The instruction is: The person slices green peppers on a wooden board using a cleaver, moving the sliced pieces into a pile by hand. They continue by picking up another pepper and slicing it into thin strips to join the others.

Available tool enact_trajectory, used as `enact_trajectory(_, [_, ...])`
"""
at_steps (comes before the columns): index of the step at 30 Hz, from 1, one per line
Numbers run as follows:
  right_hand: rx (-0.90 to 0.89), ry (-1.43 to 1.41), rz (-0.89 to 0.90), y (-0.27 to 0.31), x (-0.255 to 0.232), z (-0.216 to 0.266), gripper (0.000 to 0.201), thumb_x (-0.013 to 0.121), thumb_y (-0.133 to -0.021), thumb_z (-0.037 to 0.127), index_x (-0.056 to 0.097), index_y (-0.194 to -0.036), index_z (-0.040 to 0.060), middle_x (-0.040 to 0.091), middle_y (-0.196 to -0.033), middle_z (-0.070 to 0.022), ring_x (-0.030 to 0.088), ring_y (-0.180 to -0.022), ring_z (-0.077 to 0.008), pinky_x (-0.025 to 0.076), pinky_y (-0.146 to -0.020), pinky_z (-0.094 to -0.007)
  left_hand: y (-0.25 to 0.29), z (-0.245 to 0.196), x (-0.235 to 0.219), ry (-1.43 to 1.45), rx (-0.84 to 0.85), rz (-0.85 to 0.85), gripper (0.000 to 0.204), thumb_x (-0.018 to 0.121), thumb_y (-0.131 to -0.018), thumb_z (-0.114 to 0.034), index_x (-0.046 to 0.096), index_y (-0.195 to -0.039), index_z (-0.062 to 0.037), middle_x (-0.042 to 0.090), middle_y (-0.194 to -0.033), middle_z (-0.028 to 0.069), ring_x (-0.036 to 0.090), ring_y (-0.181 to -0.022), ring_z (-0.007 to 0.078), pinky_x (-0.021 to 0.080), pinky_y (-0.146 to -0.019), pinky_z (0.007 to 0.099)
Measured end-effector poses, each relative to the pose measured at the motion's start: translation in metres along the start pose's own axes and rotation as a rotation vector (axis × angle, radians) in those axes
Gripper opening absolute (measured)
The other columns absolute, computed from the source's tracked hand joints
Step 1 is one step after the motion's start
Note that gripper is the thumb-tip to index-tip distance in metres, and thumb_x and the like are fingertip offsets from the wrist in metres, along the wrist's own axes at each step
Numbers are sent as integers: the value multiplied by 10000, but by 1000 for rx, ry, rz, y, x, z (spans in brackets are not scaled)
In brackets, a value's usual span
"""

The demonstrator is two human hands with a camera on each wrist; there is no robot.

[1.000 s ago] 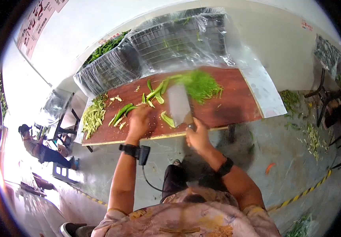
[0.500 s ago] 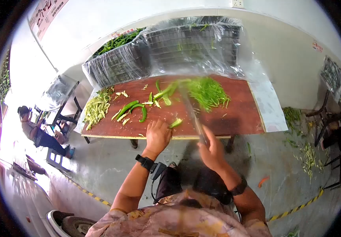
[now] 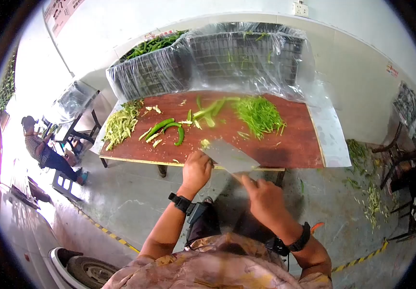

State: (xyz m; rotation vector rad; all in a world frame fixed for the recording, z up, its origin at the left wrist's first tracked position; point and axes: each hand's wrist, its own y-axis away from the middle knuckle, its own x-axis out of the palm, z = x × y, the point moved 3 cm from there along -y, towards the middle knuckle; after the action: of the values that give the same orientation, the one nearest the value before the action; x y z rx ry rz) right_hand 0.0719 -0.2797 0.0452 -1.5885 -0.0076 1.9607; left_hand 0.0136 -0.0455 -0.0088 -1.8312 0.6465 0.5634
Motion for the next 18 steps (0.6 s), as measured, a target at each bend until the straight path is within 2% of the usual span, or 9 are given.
enact_trajectory(2, [-43,117,31,0,-3,4,480,594,-795,28,586,-1269,104,563,-761,-132,590,-635,-311,481,-578,-427,1,-1,-4,-6,-4,-15,50,627,-739,-87,610,-779,-62,545,-807,119,550,-795,328,455,-683,436])
enact_trajectory(5, [-27,138,86,1,-10,8,490,612,-789,46,593,-1272,128,547,-730,-123,581,-604,-300,471,-550,-417,4,-1,-4,-127,13,15,102,655,-762,-105,664,-861,-81,567,-828,77,552,-799,295,462,-695,413])
enact_trajectory(9, [4,174,210,-4,-30,25,438,586,-781,55,568,-1217,95,594,-739,-152,635,-632,-327,511,-555,-420,7,1,-3,-123,16,-33,138,666,-763,-102,676,-901,-99,568,-859,63,549,-805,279,452,-682,401])
enact_trajectory(11, [26,211,267,-6,-30,29,503,617,-791,94,581,-1291,148,564,-727,-136,589,-579,-296,476,-540,-415,7,1,-2,-133,9,-28,144,666,-768,-102,678,-912,-101,570,-873,61,548,-810,277,449,-680,399])
enact_trajectory(14, [12,203,252,-10,-25,30,495,605,-792,93,582,-1285,136,575,-732,-138,597,-584,-299,480,-536,-414,4,1,-2,-82,41,-62,148,656,-737,-87,654,-885,-98,537,-856,91,530,-794,304,428,-666,417])
enact_trajectory(17, [2,211,239,-12,-21,29,488,597,-794,101,583,-1281,124,578,-736,-136,601,-593,-299,481,-537,-412,3,-1,-3,-93,55,-74,137,646,-756,-101,657,-892,-94,549,-879,90,523,-821,308,415,-696,422])
enact_trajectory(18, [4,211,241,-13,-20,29,488,597,-794,101,583,-1281,124,578,-736,-136,601,-593,-299,481,-537,-412,4,0,-2,-104,33,-51,132,653,-772,-113,670,-899,-84,577,-922,77,535,-862,297,419,-744,421])
